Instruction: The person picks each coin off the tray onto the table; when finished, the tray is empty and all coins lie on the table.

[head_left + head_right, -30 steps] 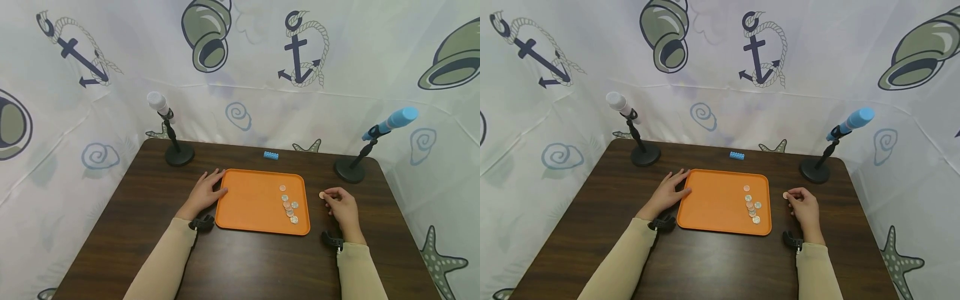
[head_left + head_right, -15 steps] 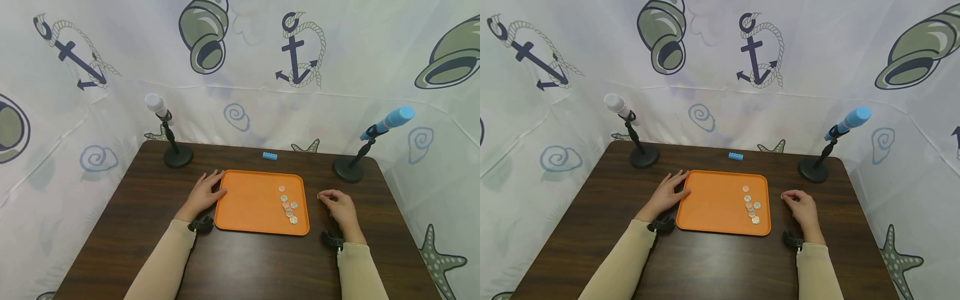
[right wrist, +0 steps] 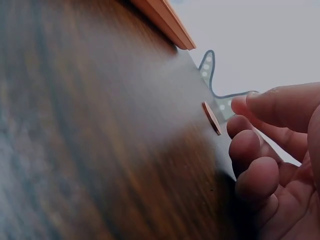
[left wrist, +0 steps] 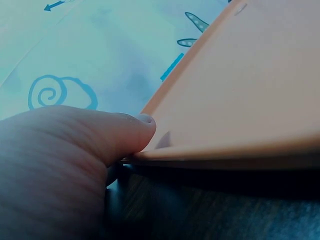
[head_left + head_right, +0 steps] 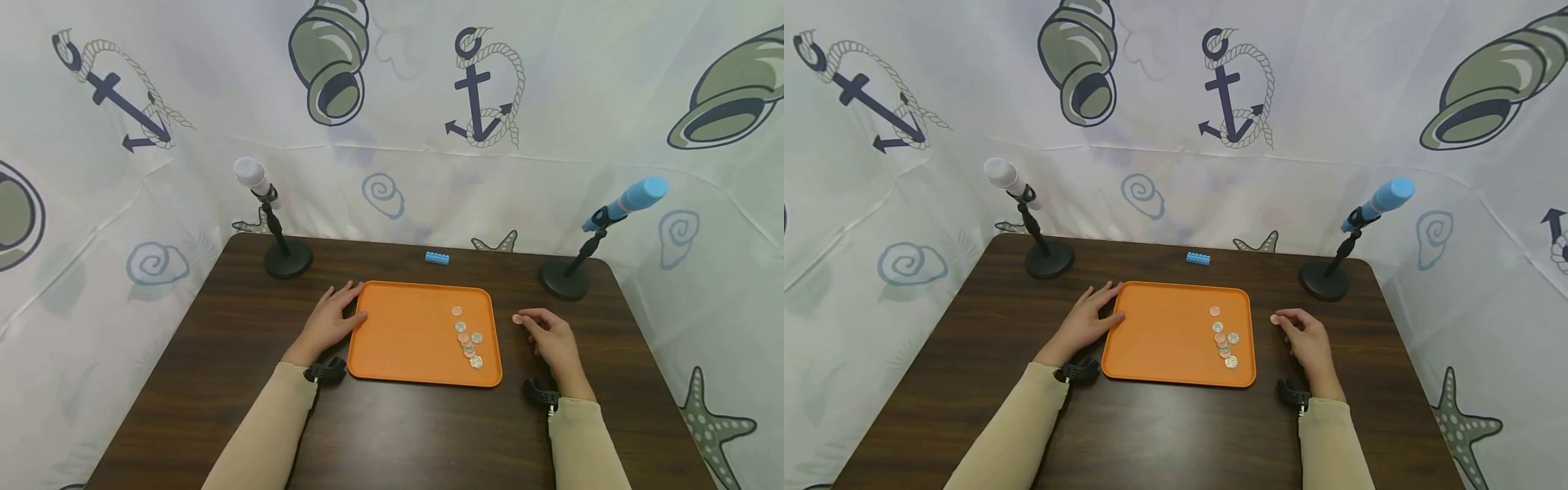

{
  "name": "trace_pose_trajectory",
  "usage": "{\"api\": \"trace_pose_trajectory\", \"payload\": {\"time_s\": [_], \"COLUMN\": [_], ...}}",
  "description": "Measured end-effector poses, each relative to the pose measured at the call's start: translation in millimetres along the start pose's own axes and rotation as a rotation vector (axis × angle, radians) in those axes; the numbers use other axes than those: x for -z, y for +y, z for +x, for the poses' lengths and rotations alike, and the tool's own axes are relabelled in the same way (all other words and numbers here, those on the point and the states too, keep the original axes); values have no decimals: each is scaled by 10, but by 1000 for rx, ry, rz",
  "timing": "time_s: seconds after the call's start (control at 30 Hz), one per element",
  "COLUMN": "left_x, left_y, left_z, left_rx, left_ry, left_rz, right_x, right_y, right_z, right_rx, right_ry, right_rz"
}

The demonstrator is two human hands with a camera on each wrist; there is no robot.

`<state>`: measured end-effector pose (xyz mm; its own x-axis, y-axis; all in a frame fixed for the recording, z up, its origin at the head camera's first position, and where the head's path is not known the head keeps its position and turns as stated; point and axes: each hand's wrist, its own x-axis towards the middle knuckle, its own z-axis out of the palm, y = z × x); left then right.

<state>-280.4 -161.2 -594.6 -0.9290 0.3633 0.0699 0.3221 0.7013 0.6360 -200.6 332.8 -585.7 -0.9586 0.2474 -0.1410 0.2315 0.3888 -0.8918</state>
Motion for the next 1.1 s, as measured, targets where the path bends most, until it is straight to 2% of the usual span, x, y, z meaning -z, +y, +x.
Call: {"api": "trace_pose_trajectory", "payload": {"time_s": [0.2, 0.33, 0.5, 0.63, 0.83, 1.1], "left_x": [-3, -13, -22, -23, -14, -11], "left_y": [11, 7, -12, -19, -8, -26], "left_z": [9, 9, -9, 2, 5, -8], "left_rx": [-2, -8, 2, 5, -3, -45], "left_ry": [-4, -4, -6, -9, -6, 20], "left_rz": [-5, -6, -10, -5, -5, -14], "right_x": [14, -3, -117, -224, -368, -597], "right_y": [-80, -262, -633, -874, -1028, -1002], "right_z": [-36, -89, -252, -397, -526, -574], "right_rx": [25, 97, 158, 184, 195, 227], "right_ry": [10, -72, -327, -440, -461, -423], "right_rz": [35, 2, -253, -456, -597, -663]}}
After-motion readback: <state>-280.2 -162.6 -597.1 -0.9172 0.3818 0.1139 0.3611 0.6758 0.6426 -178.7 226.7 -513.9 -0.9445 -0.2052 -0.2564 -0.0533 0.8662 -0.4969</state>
